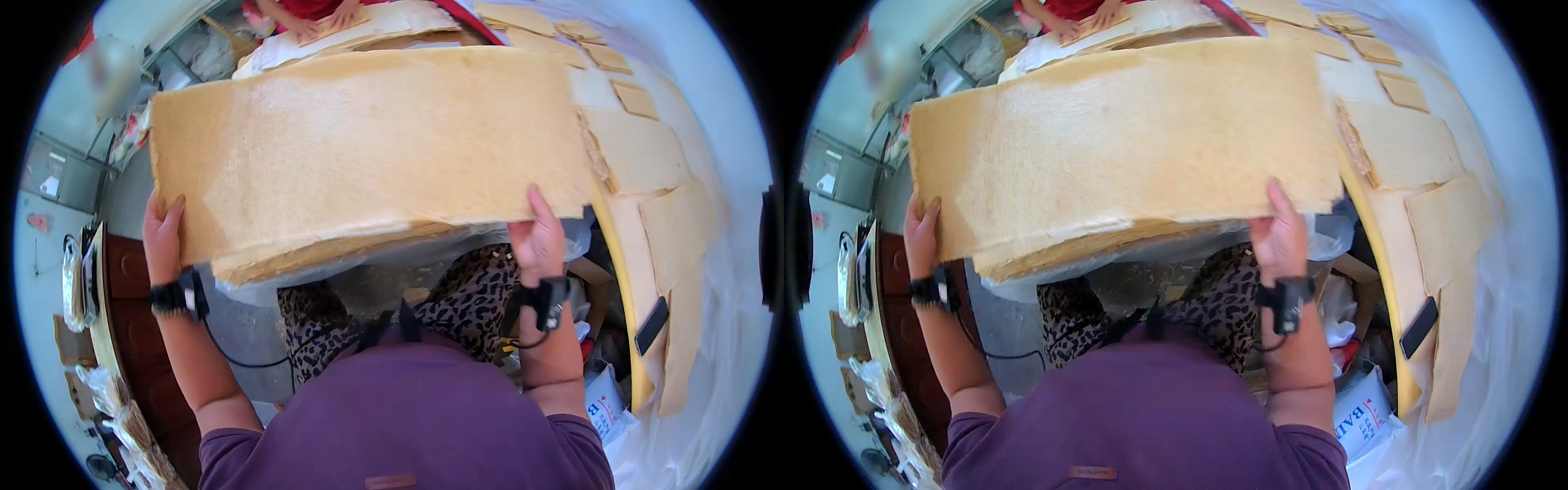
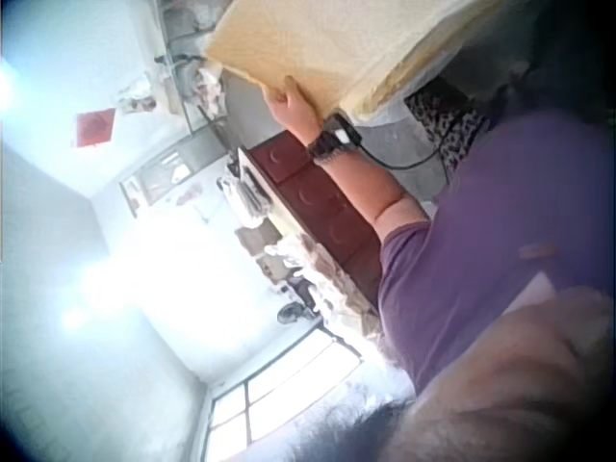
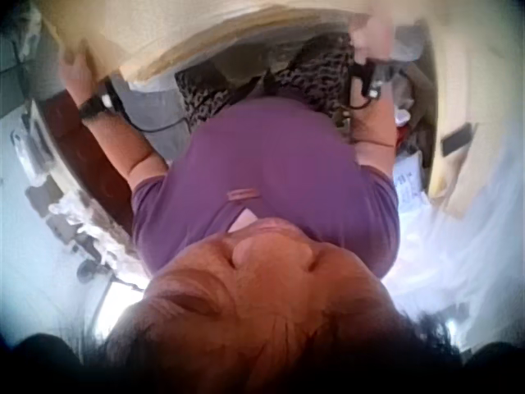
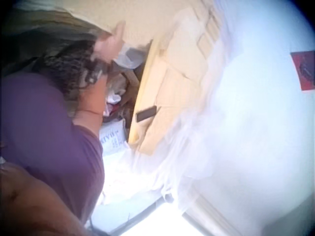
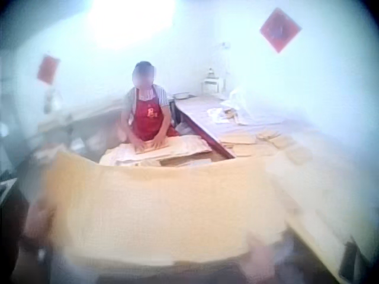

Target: The person sorts through and handles large thin paper-like sheets on a plastic-covered table, picking up sheets from a stack and placing them into smaller piles.

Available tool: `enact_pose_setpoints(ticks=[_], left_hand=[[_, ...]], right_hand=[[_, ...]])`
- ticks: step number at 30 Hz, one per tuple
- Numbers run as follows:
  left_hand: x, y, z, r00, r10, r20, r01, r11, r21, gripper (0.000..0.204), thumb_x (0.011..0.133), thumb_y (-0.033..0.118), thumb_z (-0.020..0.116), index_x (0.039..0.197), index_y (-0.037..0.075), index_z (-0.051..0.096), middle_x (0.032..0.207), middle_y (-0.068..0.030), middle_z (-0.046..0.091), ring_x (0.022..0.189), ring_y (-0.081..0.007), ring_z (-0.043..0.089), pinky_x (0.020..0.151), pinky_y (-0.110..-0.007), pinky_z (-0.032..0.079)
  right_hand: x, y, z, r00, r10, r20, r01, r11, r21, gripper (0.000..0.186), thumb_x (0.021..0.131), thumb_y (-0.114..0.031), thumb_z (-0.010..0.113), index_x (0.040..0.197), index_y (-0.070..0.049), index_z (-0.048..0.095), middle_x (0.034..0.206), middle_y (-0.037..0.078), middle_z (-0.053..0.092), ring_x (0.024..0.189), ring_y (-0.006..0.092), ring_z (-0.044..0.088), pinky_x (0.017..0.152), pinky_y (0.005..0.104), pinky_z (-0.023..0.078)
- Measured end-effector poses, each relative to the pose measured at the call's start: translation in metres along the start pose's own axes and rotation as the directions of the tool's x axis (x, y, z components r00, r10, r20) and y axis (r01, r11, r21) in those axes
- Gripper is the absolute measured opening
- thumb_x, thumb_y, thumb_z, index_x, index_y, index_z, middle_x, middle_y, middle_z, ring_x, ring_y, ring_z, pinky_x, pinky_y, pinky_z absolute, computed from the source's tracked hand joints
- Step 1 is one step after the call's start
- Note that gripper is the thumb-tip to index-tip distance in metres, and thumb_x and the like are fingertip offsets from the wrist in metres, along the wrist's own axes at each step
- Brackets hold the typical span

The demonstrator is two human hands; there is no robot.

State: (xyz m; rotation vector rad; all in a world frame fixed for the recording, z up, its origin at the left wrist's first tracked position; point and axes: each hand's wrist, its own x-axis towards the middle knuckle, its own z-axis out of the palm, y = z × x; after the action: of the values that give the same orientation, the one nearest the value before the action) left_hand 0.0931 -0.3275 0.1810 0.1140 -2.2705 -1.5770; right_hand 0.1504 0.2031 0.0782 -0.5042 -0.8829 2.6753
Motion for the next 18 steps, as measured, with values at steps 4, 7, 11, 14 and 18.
enact_pose_setpoints(ticks=[4,7,11,14,18], left_hand=[[0.028,-0.107,-0.048,0.999,0.043,0.004,-0.039,0.846,0.531,0.042,0.093,0.010,0.062,0.133,0.003,0.053,0.115,-0.0104,0.068,0.100,-0.0234,0.065,0.087,-0.034,0.051],[0.029,-0.107,-0.005,0.997,0.076,0.014,-0.055,0.564,0.824,0.045,0.090,0.011,0.065,0.133,0.006,0.054,0.121,-0.0162,0.066,0.109,-0.0334,0.063,0.092,-0.039,0.050],[-0.011,-0.067,0.121,0.853,0.355,0.382,-0.515,0.689,0.510,0.043,0.088,0.017,0.070,0.130,0.010,0.059,0.131,-0.0169,0.060,0.121,-0.0326,0.057,0.101,-0.039,0.047],[-0.058,-0.040,0.226,0.770,0.327,0.547,-0.442,0.892,0.089,0.044,0.091,0.028,0.069,0.130,0.010,0.059,0.134,-0.0165,0.059,0.124,-0.0317,0.056,0.105,-0.039,0.045],[-0.092,-0.040,0.303,0.672,0.272,0.689,-0.440,0.895,0.076,0.048,0.094,0.035,0.062,0.135,0.010,0.054,0.134,-0.0166,0.058,0.124,-0.0320,0.056,0.104,-0.039,0.044]], right_hand=[[0.022,0.088,0.014,0.987,0.157,0.037,-0.147,0.969,-0.197,0.033,0.096,-0.015,0.062,0.127,-0.005,0.053,0.118,0.008,0.065,0.103,0.0216,0.066,0.086,0.0363,0.057],[0.025,0.114,-0.008,0.978,0.207,0.018,-0.191,0.930,-0.313,0.029,0.097,-0.014,0.061,0.123,-0.003,0.055,0.114,0.009,0.066,0.095,0.0211,0.068,0.080,0.0360,0.059],[0.021,0.112,-0.012,0.969,0.211,0.130,-0.151,0.919,-0.365,0.029,0.097,-0.016,0.060,0.119,0.001,0.056,0.111,0.013,0.067,0.092,0.0226,0.068,0.077,0.0359,0.059],[0.022,0.098,-0.009,0.958,0.225,0.178,-0.146,0.916,-0.373,0.027,0.096,-0.016,0.060,0.116,0.002,0.057,0.109,0.014,0.067,0.090,0.0225,0.069,0.077,0.0355,0.059],[0.035,0.108,-0.005,0.980,0.187,-0.066,-0.197,0.892,-0.407,0.021,0.094,-0.014,0.060,0.108,0.002,0.059,0.101,0.013,0.069,0.086,0.0200,0.069,0.073,0.0330,0.059]])
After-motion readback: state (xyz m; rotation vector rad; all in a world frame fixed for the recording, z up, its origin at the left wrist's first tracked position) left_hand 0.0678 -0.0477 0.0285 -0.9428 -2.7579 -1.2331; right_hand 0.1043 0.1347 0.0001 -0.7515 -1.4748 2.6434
